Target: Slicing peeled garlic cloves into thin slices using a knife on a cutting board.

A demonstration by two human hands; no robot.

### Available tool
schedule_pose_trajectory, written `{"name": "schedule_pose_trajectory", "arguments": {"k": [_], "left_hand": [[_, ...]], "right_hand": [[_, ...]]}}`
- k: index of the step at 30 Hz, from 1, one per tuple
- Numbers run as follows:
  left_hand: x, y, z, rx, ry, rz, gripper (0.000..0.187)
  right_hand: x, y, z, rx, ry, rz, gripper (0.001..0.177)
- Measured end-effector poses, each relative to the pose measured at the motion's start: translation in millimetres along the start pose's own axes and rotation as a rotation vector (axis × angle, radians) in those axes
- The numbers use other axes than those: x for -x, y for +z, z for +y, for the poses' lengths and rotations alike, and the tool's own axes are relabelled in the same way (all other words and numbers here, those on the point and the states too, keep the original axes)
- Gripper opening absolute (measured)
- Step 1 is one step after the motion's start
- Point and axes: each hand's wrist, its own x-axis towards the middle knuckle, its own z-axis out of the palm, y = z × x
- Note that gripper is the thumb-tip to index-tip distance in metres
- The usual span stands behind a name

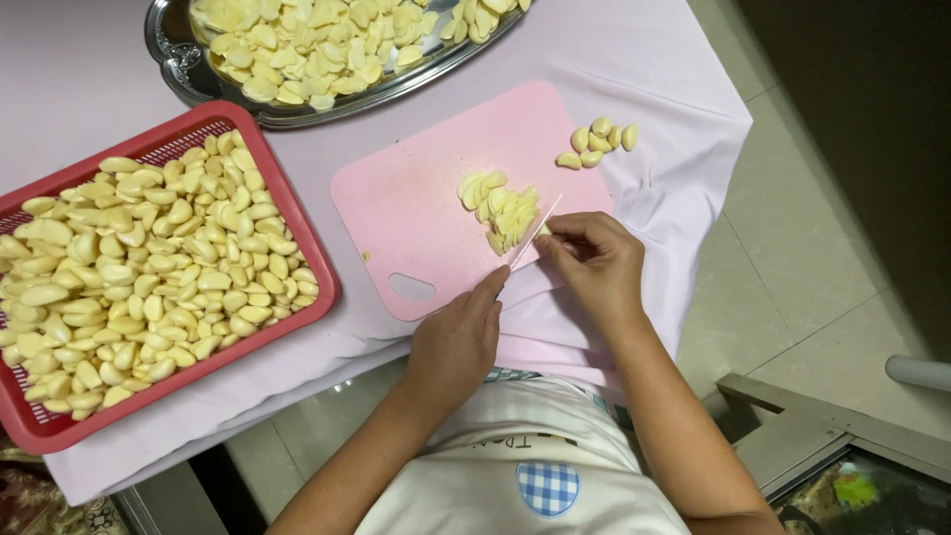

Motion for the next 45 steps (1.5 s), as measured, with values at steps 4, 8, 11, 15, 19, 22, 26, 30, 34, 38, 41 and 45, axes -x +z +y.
{"name": "schedule_pose_trajectory", "arguments": {"k": [4, 8, 11, 15, 19, 22, 26, 30, 34, 38, 41, 45], "left_hand": [[1.7, -5.4, 7.3, 0.012, 0.013, 0.004, 0.042], [4.9, -5.7, 8.0, -0.009, 0.041, 0.013, 0.042], [8.0, -3.5, 5.3, -0.021, 0.038, 0.008, 0.042], [5.7, 2.0, -0.8, 0.01, 0.041, 0.009, 0.041], [0.2, 0.8, 2.9, 0.044, 0.061, 0.009, 0.041], [-2.7, 3.6, 1.1, 0.054, 0.046, -0.006, 0.042], [-4.9, 11.3, -5.0, 0.025, 0.072, 0.018, 0.041], [-1.1, 12.2, -9.6, 0.002, 0.071, -0.003, 0.04], [-2.3, 8.0, -3.7, -0.012, 0.057, -0.012, 0.041], [-6.6, 13.8, -8.3, -0.042, 0.066, -0.012, 0.042], [-4.2, 14.0, -8.7, -0.064, 0.061, -0.014, 0.042], [-8.7, 8.8, 0.1, -0.089, 0.042, -0.041, 0.043]], "right_hand": [[0.9, 1.6, 1.1, 0.004, -0.021, 0.007, 0.022], [2.0, 2.3, 1.2, 0.017, -0.083, 0.035, 0.02], [1.1, 3.0, 2.2, 0.019, -0.112, 0.038, 0.02], [0.6, 3.1, 1.3, 0.01, -0.122, 0.04, 0.019], [1.9, 3.4, 2.4, 0.002, -0.14, 0.047, 0.019], [1.6, 3.7, 3.4, 0.002, -0.153, 0.048, 0.019], [1.4, 4.3, 4.2, -0.014, -0.155, 0.043, 0.02], [0.9, 4.9, 8.1, -0.011, -0.164, 0.053, 0.021], [1.5, 5.1, 4.8, -0.007, -0.166, 0.05, 0.021], [0.6, 5.3, 3.8, -0.004, -0.173, 0.049, 0.02], [0.5, 5.1, 5.0, -0.007, -0.165, 0.052, 0.021], [0.5, 4.1, 5.0, 0.001, -0.166, 0.048, 0.02]]}}
